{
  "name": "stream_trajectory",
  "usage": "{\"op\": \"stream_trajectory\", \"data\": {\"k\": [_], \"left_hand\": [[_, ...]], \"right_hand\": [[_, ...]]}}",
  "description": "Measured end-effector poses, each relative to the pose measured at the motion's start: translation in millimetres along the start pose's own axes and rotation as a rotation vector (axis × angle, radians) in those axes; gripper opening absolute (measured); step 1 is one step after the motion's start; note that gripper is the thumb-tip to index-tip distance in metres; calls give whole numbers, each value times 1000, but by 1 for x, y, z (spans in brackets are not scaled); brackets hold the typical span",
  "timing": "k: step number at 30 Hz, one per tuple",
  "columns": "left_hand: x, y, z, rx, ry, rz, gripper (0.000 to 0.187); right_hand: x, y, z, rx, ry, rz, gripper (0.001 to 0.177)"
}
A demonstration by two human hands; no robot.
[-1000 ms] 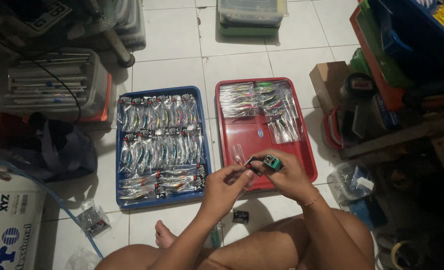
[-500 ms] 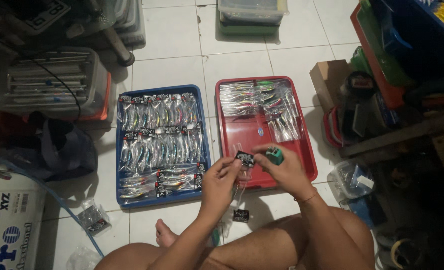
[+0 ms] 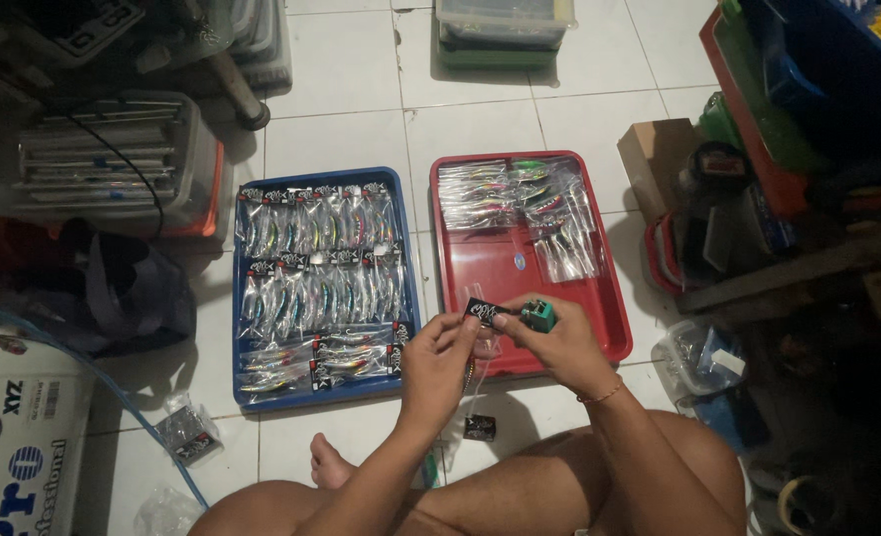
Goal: The person places individual fishing lures into plastic sleeves and adds paper backing cards to them by hand, working over trays on the floor.
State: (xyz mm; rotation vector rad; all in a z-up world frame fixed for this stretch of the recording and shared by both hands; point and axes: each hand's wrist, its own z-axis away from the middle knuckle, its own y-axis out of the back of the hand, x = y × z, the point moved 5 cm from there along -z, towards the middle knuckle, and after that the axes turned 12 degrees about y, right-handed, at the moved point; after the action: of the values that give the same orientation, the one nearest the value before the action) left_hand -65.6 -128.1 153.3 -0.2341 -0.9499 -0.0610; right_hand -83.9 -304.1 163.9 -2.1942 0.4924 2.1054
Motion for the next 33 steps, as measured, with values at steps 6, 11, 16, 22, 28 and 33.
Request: {"op": "stream_trajectory", "data": {"k": [6, 11, 16, 22, 28, 33], "left_hand": [[7, -2, 5, 1, 9, 5, 25], [16, -2, 12, -12, -13, 8, 24], [5, 4, 3, 30, -70, 2, 23], [4, 6, 4, 81, -95, 109, 18], [4, 4, 4, 55, -86, 172, 16], [1, 6, -2, 55, -181, 94, 14]], "right_hand": [[2, 2, 0, 4, 1, -22, 27], [7, 2, 1, -2, 4, -32, 28], [-4, 6, -2, 56, -94, -114, 46], [53, 18, -15, 336, -323, -824, 51], [12, 3, -4, 354, -310, -704, 61], [6, -5, 1, 311, -87, -786, 53]]}}
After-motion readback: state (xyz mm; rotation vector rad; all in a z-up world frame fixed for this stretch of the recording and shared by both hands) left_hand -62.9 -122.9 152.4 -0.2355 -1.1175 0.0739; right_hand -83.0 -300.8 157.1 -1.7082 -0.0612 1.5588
